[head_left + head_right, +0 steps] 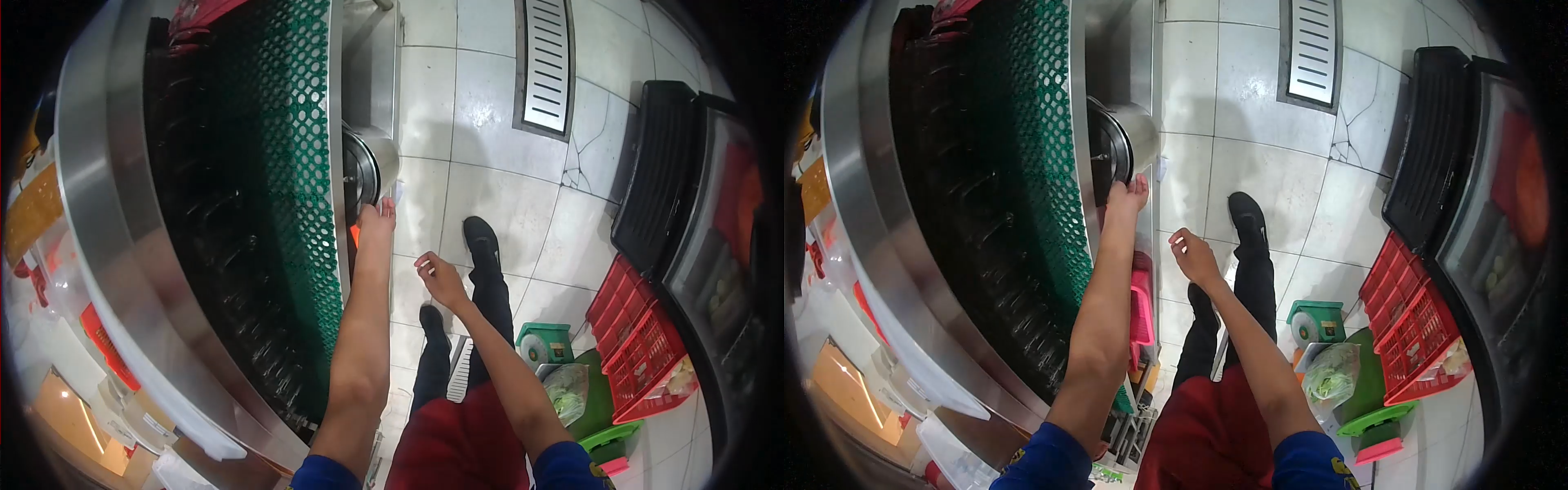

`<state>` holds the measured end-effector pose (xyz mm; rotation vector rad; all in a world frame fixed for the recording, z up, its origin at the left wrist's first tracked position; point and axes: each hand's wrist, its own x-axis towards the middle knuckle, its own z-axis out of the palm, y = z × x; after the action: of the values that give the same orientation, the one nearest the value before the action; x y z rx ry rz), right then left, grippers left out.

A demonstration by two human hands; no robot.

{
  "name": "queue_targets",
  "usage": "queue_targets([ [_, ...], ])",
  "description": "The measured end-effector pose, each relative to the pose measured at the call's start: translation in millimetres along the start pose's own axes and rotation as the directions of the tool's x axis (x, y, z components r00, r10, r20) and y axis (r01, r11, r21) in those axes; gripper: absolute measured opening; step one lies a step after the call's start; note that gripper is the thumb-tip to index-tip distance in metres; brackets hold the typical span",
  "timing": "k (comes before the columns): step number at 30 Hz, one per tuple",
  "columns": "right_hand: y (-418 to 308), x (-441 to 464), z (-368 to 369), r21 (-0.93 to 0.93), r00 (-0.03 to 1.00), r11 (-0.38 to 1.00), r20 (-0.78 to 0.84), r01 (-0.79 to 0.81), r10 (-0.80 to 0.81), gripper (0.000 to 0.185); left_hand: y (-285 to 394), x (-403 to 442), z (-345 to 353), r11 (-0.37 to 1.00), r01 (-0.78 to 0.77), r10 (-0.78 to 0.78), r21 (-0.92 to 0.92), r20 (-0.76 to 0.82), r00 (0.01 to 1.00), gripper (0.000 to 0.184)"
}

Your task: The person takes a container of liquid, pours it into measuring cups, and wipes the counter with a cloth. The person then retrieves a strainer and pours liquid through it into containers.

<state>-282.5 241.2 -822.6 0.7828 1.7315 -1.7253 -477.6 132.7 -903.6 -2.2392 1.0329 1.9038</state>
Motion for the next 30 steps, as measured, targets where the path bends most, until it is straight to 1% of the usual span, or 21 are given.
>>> queue_targets([
  [2, 10.5, 6.6, -2.9, -0.016, 1.000, 1.000, -0.013, -0.012, 0.012, 0.016, -3.6, -9.3, 6.2, 0.999, -0.003, 0.004, 0.038, -0.028, 1.000, 0.036],
  [6, 16.3, 9.4, -16.1, -0.035, 0.996, 0.996, 0.001, -0.087, 0.087, 0.015, -5.0, -32.4, 7.1, 0.992, -0.111, 0.113, 0.051, -0.027, 0.993, 0.034],
  [9, 23.1, 15.1, -19.2, -0.054, 0.997, 0.995, -0.007, -0.084, 0.083, 0.015, -1.0, -25.1, -3.1, 0.994, -0.080, 0.078, 0.073, 0.038, 0.996, 0.033],
  [11, 29.3, 20.8, -19.3, -0.086, 0.999, 0.996, -0.036, -0.027, 0.024, 0.018, -7.0, -36.8, -15.3, 0.973, -0.205, 0.188, 0.101, 0.162, 0.969, 0.026],
  [12, 32.7, 24.2, -20.8, -0.084, 0.999, 0.996, -0.035, -0.029, 0.026, 0.018, -12.3, -45.2, -18.2, 0.973, -0.206, 0.188, 0.104, 0.160, 0.969, 0.026],
  [14, 34.2, 33.4, -27.8, -0.033, 0.996, 0.999, -0.079, -0.031, 0.029, 0.018, -28.7, -81.0, -20.5, 0.962, -0.205, 0.237, -0.182, 0.172, 0.956, 0.026],
  [15, 32.1, 37.2, -33.7, -0.029, 0.992, 0.998, -0.116, -0.054, 0.051, 0.019, -39.3, -83.2, -37.6, 0.964, -0.166, 0.213, -0.206, 0.229, 0.950, 0.027],
  [16, 35.7, 44.7, -38.9, -0.026, 0.992, 0.998, -0.116, -0.059, 0.056, 0.019, -47.2, -92.5, -56.5, 0.981, -0.145, 0.175, -0.125, 0.278, 0.945, 0.027],
  [17, 41.0, 51.8, -44.4, 0.026, 0.988, 0.997, -0.136, -0.075, 0.078, 0.020, -58.8, -117.8, -89.0, 0.971, -0.239, 0.228, -0.033, 0.446, 0.865, 0.027],
  [18, 43.3, 57.8, -47.1, 0.076, 0.983, 0.993, -0.152, -0.090, 0.101, 0.021, -64.7, -133.7, -113.4, 0.977, -0.210, 0.178, 0.028, 0.431, 0.885, 0.027],
  [19, 36.8, 61.8, -51.6, 0.083, 0.981, 0.986, -0.115, -0.147, 0.156, 0.024, -73.2, -145.6, -154.3, 0.972, -0.232, 0.203, -0.025, 0.582, 0.787, 0.026],
  [20, 33.5, 66.5, -53.0, 0.083, 0.980, 0.985, -0.118, -0.149, 0.158, 0.024, -75.4, -162.2, -186.8, 0.837, -0.396, 0.169, 0.377, 0.510, 0.843, 0.027],
  [21, 29.9, 71.5, -51.8, 0.179, 0.991, 0.975, 0.021, -0.133, 0.132, 0.026, -77.9, -153.7, -240.8, 0.931, -0.186, -0.011, 0.313, 0.536, 0.844, 0.031],
  [22, 26.4, 75.1, -48.3, 0.277, 0.983, 0.952, 0.158, -0.134, 0.092, 0.028, -80.5, -193.3, -256.2, 0.987, -0.008, -0.047, 0.158, 0.344, 0.938, 0.030],
  [23, 20.9, 78.9, -41.4, 0.269, 0.954, 0.950, 0.288, -0.161, 0.080, 0.034, -81.3, -213.3, -284.4, 0.989, 0.047, -0.083, 0.139, 0.268, 0.960, 0.021],
  [24, 18.1, 82.4, -30.5, 0.257, 0.909, 0.946, 0.409, -0.198, 0.079, 0.044, -82.0, -229.9, -315.1, 0.988, 0.100, -0.122, 0.115, 0.193, 0.974, 0.018],
  [25, 13.0, 88.3, -16.8, 0.231, 0.852, 0.940, 0.514, -0.253, 0.103, 0.056, -87.1, -225.9, -361.9, 0.978, 0.107, -0.145, 0.177, 0.221, 0.964, 0.017],
  [26, -0.5, 89.6, -4.4, 0.233, 0.822, 0.924, 0.554, -0.304, 0.131, 0.062, -90.2, -216.8, -399.6, 0.965, 0.110, -0.170, 0.237, 0.248, 0.954, 0.021],
  [27, -17.4, 90.9, 7.0, 0.232, 0.790, 0.906, 0.593, -0.354, 0.157, 0.069, -87.6, -223.1, -409.3, 0.965, 0.112, -0.171, 0.237, 0.244, 0.955, 0.021],
  [29, -45.8, 96.9, 35.1, 0.401, 0.796, 0.816, 0.595, -0.416, 0.113, 0.076, -83.0, -234.1, -418.2, 0.967, 0.177, -0.179, 0.183, -0.006, 0.984, 0.026],
  [30, -58.6, 100.6, 47.5, 0.399, 0.792, 0.814, 0.599, -0.421, 0.116, 0.076, -80.6, -232.9, -423.0, 0.967, 0.178, -0.179, 0.181, -0.012, 0.984, 0.026],
])
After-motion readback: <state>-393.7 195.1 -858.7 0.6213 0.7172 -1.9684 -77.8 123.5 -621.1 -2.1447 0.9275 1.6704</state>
